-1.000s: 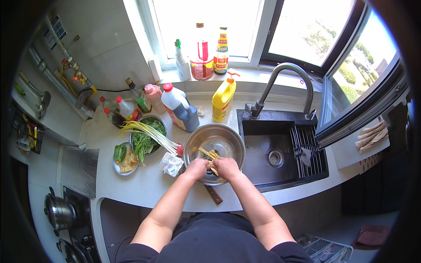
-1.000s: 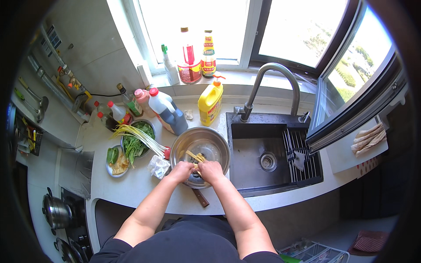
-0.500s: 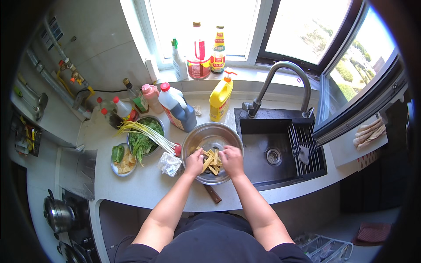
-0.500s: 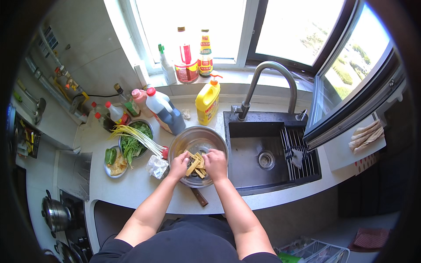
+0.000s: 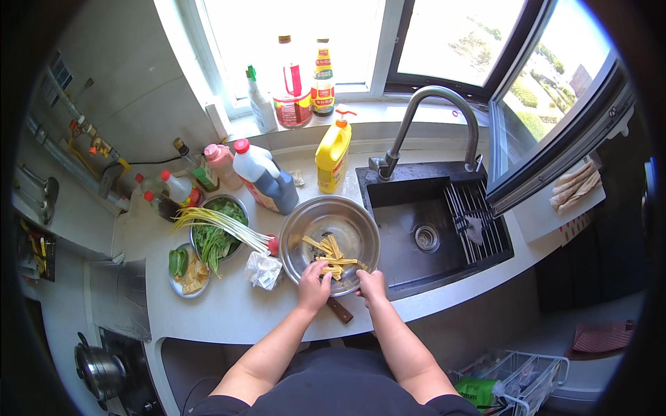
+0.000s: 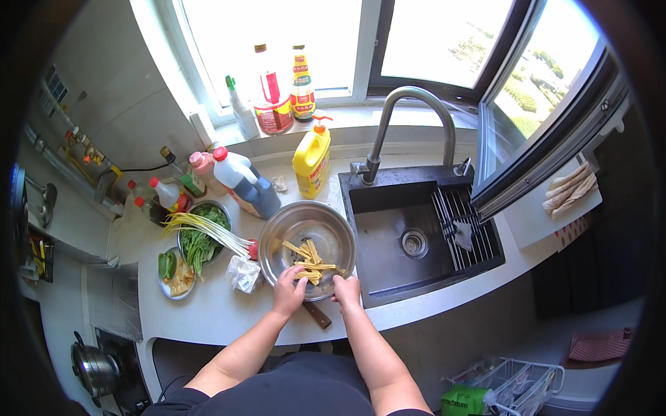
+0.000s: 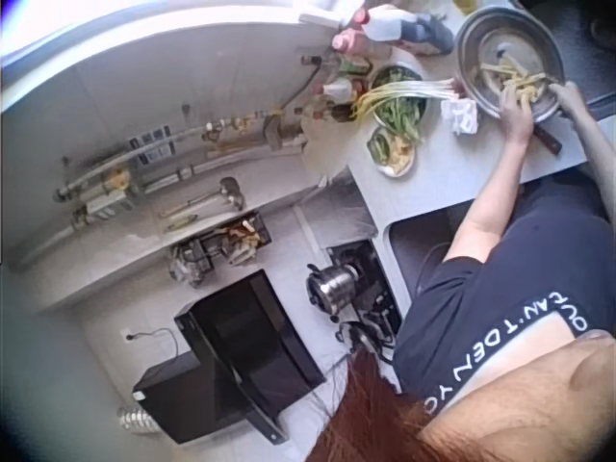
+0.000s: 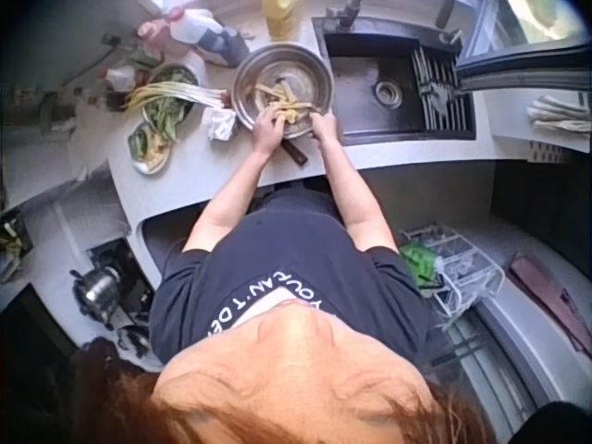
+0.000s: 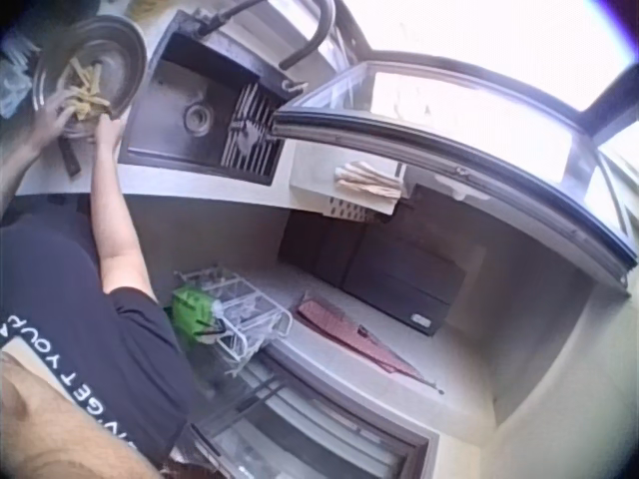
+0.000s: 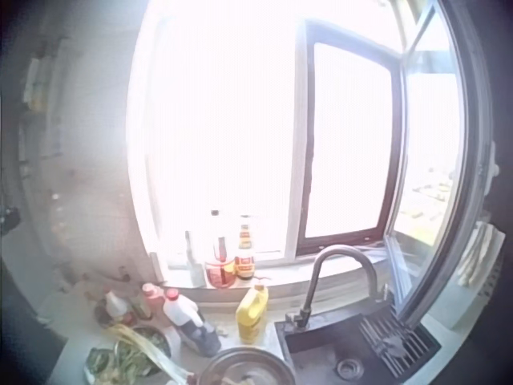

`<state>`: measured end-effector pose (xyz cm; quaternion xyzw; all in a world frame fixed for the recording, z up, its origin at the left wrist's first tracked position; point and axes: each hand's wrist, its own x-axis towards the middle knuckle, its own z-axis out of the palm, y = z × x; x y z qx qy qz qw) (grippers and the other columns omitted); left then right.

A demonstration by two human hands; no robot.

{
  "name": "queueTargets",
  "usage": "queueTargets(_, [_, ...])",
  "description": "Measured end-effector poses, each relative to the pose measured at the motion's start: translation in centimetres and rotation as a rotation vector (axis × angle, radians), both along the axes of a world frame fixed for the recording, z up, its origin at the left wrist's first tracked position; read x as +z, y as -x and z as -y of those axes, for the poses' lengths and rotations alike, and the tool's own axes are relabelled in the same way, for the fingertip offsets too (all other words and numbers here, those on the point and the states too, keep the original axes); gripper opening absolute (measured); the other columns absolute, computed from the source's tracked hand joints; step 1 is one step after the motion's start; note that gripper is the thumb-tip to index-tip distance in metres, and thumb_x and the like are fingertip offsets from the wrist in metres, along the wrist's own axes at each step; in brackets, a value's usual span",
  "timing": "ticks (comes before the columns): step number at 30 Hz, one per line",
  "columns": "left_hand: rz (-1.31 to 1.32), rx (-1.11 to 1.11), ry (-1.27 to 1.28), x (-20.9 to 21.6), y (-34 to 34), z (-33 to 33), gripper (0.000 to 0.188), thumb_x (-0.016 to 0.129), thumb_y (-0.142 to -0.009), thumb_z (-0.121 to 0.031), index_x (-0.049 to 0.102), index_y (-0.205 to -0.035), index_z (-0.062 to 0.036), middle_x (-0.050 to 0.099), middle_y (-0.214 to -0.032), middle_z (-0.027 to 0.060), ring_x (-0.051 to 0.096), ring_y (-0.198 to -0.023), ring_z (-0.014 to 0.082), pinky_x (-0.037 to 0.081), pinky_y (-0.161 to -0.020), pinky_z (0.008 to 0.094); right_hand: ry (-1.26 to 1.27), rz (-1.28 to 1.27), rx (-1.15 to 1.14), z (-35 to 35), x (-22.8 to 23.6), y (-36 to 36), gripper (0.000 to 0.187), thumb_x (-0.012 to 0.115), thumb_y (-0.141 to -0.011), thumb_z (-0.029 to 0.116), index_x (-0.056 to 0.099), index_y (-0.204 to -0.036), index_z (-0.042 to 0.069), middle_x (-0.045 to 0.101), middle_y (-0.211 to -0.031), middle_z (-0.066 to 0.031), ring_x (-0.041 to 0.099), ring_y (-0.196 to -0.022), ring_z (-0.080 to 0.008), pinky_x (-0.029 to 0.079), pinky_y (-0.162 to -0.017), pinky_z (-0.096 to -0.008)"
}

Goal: The person retrieves a bag of produce from a refrigerator and dried bean curd sticks from a storage cabinet, places them on a counter and into a metal bowl, and then fills the bowl with water at a sink while washing a piece of fruit by hand.

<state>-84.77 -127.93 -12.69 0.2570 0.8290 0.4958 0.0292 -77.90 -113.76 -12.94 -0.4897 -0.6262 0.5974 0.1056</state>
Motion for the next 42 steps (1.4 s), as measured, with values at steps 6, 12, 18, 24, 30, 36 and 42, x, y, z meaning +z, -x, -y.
queueTargets(6, [-0.47, -0.124, 0.214, 2.9, -1.1, -1.9, 0.042, 0.062, -0.075, -0.014, 0.052, -0.114, -0.0036, 0.046, -0.124, 0.0172, 0.038, -0.121, 0.0354, 0.025, -0.101, 0.049, 0.486, -0.125, -0.237, -1.9, 1.9, -2.3, 0.013, 0.055, -0.077, 0.01, 0.055, -0.08, -0.002, 0.056, -0.068, -0.0079, 0.055, -0.049, -0.017, 0.045, -0.034, -0.0258])
queueTargets(12, [-0.261, -0.001, 0.107, 2.3, -0.7, -9.2, 0.07, 0.059, -0.079, -0.021, 0.024, -0.136, 0.0029, 0.025, -0.14, 0.0228, 0.021, -0.131, 0.0386, 0.015, -0.106, 0.0488, 0.669, -0.261, -0.451, -7.6, 2.7, -5.6, 0.023, 0.046, -0.082, 0.008, 0.051, -0.095, -0.01, 0.06, -0.075, -0.0145, 0.06, -0.053, -0.0205, 0.05, -0.039, -0.026])
queueTargets(18, [-0.387, -0.039, 0.569, 1.8, 3.7, -22.1, 0.064, 0.049, -0.085, -0.026, 0.022, -0.138, -0.001, 0.015, -0.146, 0.0156, 0.015, -0.135, 0.0332, 0.015, -0.106, 0.0508, 0.59, -0.199, -0.438, -16.2, 1.6, -7.8, 0.028, 0.043, -0.084, 0.006, 0.047, -0.106, -0.01, 0.06, -0.083, -0.0166, 0.061, -0.059, -0.0221, 0.052, -0.043, -0.0251])
queueTargets(24, [-0.309, 0.053, 1.111, 2.6, 7.7, -27.2, 0.057, 0.028, -0.089, -0.015, 0.01, -0.142, -0.0079, -0.003, -0.15, 0.0004, -0.003, -0.138, 0.0277, 0.0, -0.107, 0.0554, 0.622, -0.211, -0.393, -21.9, 1.6, -8.0, 0.031, 0.04, -0.084, 0.003, 0.042, -0.112, -0.011, 0.058, -0.088, -0.02, 0.061, -0.061, -0.0226, 0.052, -0.043, -0.0249])
queueTargets(30, [-0.191, 0.099, 1.229, 3.9, 9.0, -27.2, 0.057, 0.028, -0.087, -0.012, 0.012, -0.142, -0.0098, -0.004, -0.15, -0.0021, -0.003, -0.138, 0.028, -0.001, -0.105, 0.0595, 0.629, -0.18, -0.315, -24.0, 1.9, -7.0, 0.032, 0.04, -0.085, 0.004, 0.042, -0.112, -0.012, 0.059, -0.088, -0.0193, 0.061, -0.061, -0.0224, 0.052, -0.044, -0.0253])
queueTargets(36, [-0.176, 0.09, 1.228, 3.9, 9.6, -27.0, 0.057, 0.031, -0.088, -0.015, 0.014, -0.142, -0.0095, -0.003, -0.15, -0.0007, -0.003, -0.137, 0.0295, 0.002, -0.105, 0.0588, 0.596, -0.195, -0.31, -24.8, 1.2, -5.8, 0.03, 0.041, -0.085, 0.006, 0.045, -0.109, -0.011, 0.06, -0.086, -0.0179, 0.061, -0.061, -0.0217, 0.052, -0.044, -0.0255])
queueTargets(42, [-0.173, 0.112, 1.162, 2.9, 9.6, -26.9, 0.059, 0.038, -0.09, -0.025, 0.016, -0.142, -0.0103, -0.002, -0.15, -0.0014, -0.001, -0.137, 0.0299, 0.003, -0.105, 0.0595, 0.599, -0.186, -0.311, -25.4, 0.8, -5.5, 0.03, 0.04, -0.085, 0.005, 0.044, -0.11, -0.011, 0.059, -0.087, -0.0183, 0.061, -0.06, -0.0221, 0.053, -0.044, -0.0259])
